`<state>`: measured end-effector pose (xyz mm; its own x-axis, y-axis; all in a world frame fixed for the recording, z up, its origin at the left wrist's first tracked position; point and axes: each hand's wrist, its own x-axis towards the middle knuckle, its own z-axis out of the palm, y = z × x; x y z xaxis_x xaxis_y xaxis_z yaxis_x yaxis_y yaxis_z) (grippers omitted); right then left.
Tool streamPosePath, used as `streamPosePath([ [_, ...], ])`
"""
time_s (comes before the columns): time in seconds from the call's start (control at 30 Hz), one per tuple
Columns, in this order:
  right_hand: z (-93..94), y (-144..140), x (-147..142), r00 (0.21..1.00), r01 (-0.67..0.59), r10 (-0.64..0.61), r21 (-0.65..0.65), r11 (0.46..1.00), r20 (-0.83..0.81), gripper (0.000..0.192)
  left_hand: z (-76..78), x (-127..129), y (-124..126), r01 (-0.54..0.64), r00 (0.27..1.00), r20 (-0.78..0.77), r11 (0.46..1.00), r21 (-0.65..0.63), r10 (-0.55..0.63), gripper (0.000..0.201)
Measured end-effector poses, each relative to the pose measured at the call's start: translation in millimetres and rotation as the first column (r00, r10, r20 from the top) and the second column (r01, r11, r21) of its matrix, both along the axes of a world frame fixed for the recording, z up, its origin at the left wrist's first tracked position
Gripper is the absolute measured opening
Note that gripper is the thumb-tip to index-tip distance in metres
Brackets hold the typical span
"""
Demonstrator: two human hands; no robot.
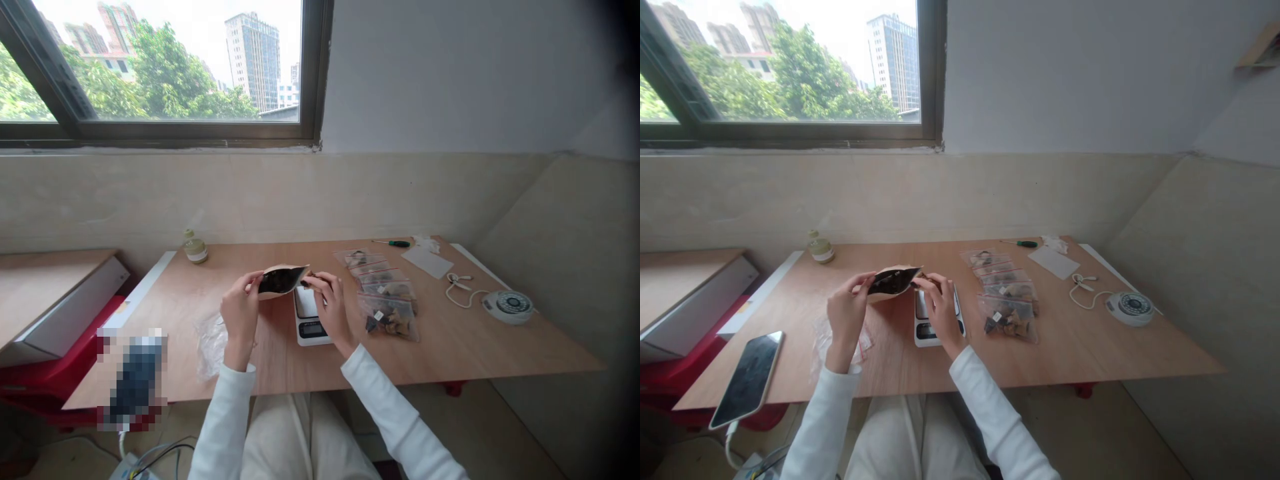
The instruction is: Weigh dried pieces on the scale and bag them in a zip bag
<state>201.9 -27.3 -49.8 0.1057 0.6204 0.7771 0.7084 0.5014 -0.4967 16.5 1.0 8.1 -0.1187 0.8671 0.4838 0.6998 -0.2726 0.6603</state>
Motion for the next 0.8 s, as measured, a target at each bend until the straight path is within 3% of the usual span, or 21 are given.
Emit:
streamPosePath([
  [0.1, -31.9, 10, 12, 0.993, 0.057, -0.067, -0.107, 0.993, -0.094, 0.032, 4.7, -2, 10, -0.051, 0.998, -0.036, 0.998, 0.04, 0.052, 0.023],
  [0.27, -66.1, 35, 30, 0.99, -0.127, 0.143, -0.38, 0.916, 0.015, 0.033, 6.8, -6, 17, -0.057, 0.998, -0.038, 0.997, 0.047, 0.059, 0.023],
  [0.47, -79.2, 44, 44, 0.98, -0.141, 0.187, -0.427, 0.893, 0.067, 0.037, 5.0, -7, 15, -0.043, 0.999, -0.029, 0.999, 0.033, 0.044, 0.023],
  [0.8, -83.8, 60, 66, 0.988, -0.151, 0.149, -0.398, 0.905, -0.037, 0.041, 6.0, -7, 13, -0.041, 0.999, -0.019, 0.999, -0.008, 0.041, 0.025],
])
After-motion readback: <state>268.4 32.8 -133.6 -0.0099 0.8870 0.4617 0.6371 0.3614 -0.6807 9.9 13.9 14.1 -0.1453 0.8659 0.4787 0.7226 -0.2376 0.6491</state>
